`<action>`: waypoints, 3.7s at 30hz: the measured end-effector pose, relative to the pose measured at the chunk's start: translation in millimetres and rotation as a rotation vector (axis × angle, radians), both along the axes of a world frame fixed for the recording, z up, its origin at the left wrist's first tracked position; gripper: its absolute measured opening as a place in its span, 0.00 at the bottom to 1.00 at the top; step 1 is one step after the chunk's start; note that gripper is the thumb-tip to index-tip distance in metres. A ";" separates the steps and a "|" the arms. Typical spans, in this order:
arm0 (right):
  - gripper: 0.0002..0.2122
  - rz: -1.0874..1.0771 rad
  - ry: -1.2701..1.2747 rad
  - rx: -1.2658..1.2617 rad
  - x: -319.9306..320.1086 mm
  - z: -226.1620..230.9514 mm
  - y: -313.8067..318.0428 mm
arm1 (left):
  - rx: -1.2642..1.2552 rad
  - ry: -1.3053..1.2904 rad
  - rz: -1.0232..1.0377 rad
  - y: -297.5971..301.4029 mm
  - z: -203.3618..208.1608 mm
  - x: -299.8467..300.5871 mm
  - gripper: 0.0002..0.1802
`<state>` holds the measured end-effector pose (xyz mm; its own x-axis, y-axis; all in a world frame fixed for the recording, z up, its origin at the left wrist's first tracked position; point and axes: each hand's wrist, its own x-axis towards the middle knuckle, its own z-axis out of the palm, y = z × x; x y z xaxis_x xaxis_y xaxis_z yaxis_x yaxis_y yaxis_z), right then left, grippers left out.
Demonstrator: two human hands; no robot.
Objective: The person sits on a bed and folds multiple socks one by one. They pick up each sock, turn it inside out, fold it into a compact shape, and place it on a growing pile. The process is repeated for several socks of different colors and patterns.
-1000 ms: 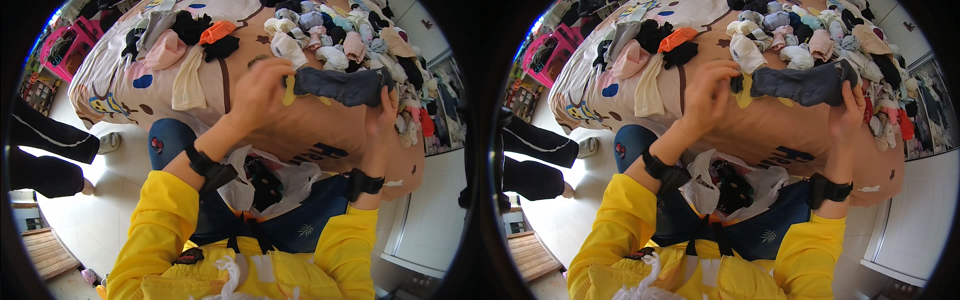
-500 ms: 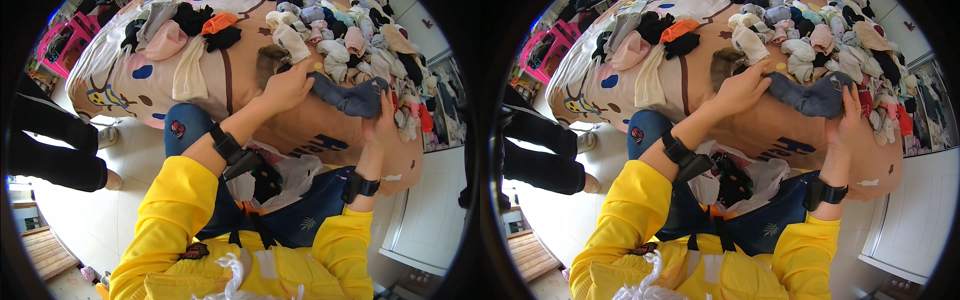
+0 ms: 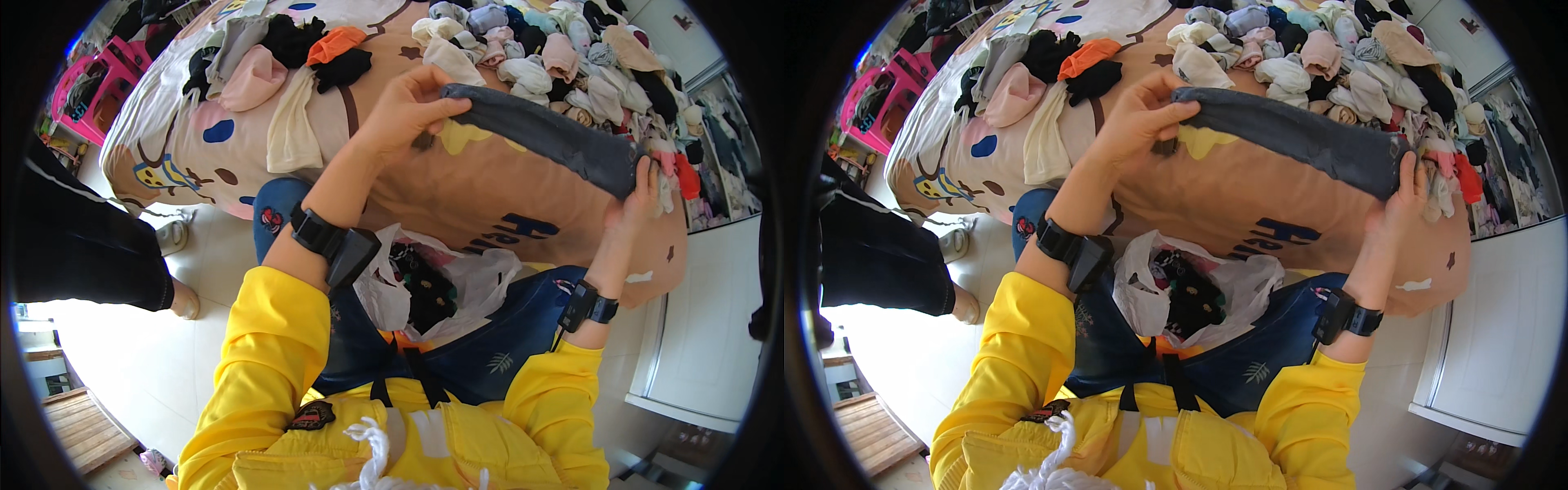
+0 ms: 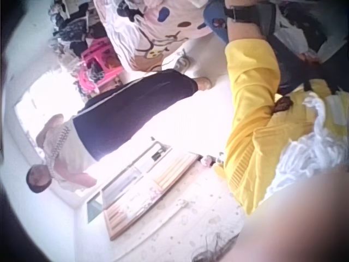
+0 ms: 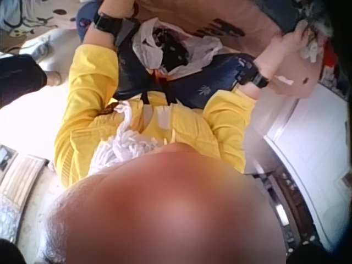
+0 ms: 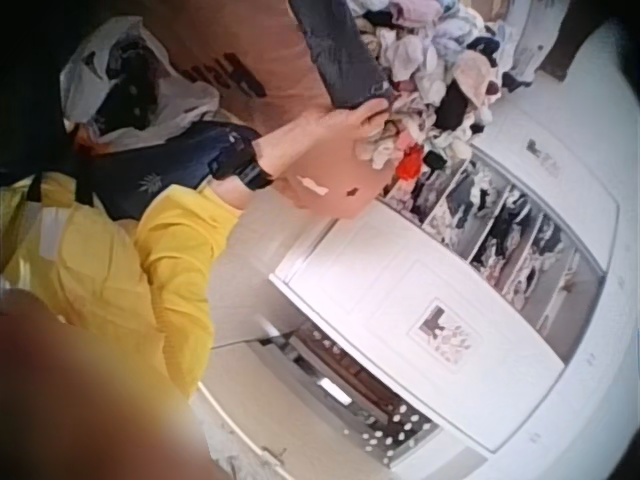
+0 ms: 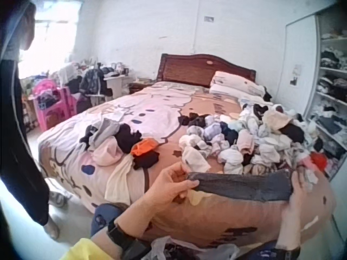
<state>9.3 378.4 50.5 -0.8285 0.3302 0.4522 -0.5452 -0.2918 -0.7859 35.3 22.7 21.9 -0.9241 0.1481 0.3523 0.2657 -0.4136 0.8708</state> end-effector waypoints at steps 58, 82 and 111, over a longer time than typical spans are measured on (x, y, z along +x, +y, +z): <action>0.09 1.232 -0.337 1.336 63.7 -44.6 -94.7 | -1.228 -0.241 -0.834 10.0 -46.5 48.4 0.24; 0.26 1.397 -0.312 2.138 122.2 -204.6 -147.3 | -1.838 -0.095 -1.561 38.8 -219.8 109.8 0.41; 0.15 1.237 -0.278 2.257 114.9 -316.4 -133.5 | -1.877 -0.256 -0.919 -0.3 -89.2 123.6 0.25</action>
